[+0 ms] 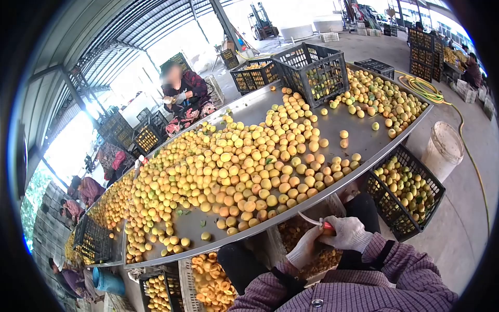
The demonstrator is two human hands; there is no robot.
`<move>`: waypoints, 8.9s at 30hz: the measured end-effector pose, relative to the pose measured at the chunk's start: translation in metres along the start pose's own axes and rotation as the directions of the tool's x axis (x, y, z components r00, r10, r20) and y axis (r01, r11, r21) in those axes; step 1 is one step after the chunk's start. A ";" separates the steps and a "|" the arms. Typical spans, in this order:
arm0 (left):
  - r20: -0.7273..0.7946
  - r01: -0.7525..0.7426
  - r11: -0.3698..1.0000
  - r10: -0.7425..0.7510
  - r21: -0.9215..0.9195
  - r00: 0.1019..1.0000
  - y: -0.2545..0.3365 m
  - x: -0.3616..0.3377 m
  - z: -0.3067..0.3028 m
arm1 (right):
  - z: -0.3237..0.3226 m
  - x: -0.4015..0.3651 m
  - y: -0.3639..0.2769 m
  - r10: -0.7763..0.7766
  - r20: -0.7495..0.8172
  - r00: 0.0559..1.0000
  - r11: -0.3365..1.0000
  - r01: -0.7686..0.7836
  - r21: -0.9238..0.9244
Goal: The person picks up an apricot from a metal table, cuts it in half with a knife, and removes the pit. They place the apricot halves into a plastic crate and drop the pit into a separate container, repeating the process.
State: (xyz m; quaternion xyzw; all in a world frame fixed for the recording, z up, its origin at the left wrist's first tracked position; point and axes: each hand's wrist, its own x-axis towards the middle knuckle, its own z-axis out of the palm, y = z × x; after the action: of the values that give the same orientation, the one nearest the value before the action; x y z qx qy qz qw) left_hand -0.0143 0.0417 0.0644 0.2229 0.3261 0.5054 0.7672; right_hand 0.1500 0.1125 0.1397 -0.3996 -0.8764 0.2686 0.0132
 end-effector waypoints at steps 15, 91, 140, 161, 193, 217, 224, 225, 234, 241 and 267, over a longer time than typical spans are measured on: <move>-0.359 -0.067 0.951 -0.049 -0.303 0.932 -0.048 0.039 -0.033 | 0.042 0.012 0.003 -0.059 -0.159 0.985 0.998 0.057 -0.017; -0.079 -0.180 0.804 0.164 -0.567 0.983 -0.008 0.017 -0.016 | 0.014 0.012 -0.007 0.163 -0.179 0.970 0.266 0.132 0.955; -0.188 -0.074 0.993 0.091 0.093 0.978 -0.012 0.010 0.003 | 0.034 0.031 0.032 0.094 -0.286 0.954 0.209 0.262 0.942; -0.267 -0.213 0.975 0.188 -0.066 0.945 -0.020 -0.016 -0.025 | 0.051 0.015 0.014 -0.163 0.194 0.967 0.922 0.080 0.379; -0.445 0.705 -0.238 0.632 0.668 0.635 0.253 -0.049 -0.257 | 0.083 -0.012 0.051 0.255 0.136 0.957 0.732 -0.283 0.620; -0.069 -0.468 0.799 0.480 -0.377 0.875 0.113 -0.036 -0.067 | 0.042 -0.013 -0.011 0.137 0.164 0.977 0.417 -0.207 0.885; -0.152 -0.283 0.778 0.240 -0.560 0.959 0.024 -0.006 -0.020 | 0.020 -0.026 -0.021 0.024 0.026 0.999 0.429 -0.034 0.903; -0.230 -0.264 0.804 0.162 -0.533 0.960 0.016 -0.006 -0.021 | 0.021 -0.026 -0.022 0.038 0.024 0.999 0.415 -0.038 0.909; -0.082 -0.160 0.880 0.138 -0.447 0.987 -0.015 0.001 -0.020 | 0.065 -0.011 -0.009 0.129 -0.020 0.991 0.516 -0.050 0.855; -0.074 -0.233 0.931 0.221 -0.280 0.973 -0.013 -0.005 -0.017 | 0.055 -0.010 -0.004 0.229 0.000 0.973 0.683 -0.161 0.712; -0.105 -0.206 0.979 0.205 0.009 0.973 0.004 -0.012 -0.008 | 0.050 -0.030 0.031 0.070 0.235 0.969 0.787 -0.198 0.585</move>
State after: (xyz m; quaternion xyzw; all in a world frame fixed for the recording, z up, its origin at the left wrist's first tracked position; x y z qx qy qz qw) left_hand -0.0261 0.0321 0.0649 0.2276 0.3409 0.5934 0.6927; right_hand 0.1801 0.0850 0.0881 -0.4066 -0.7108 0.5731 0.0322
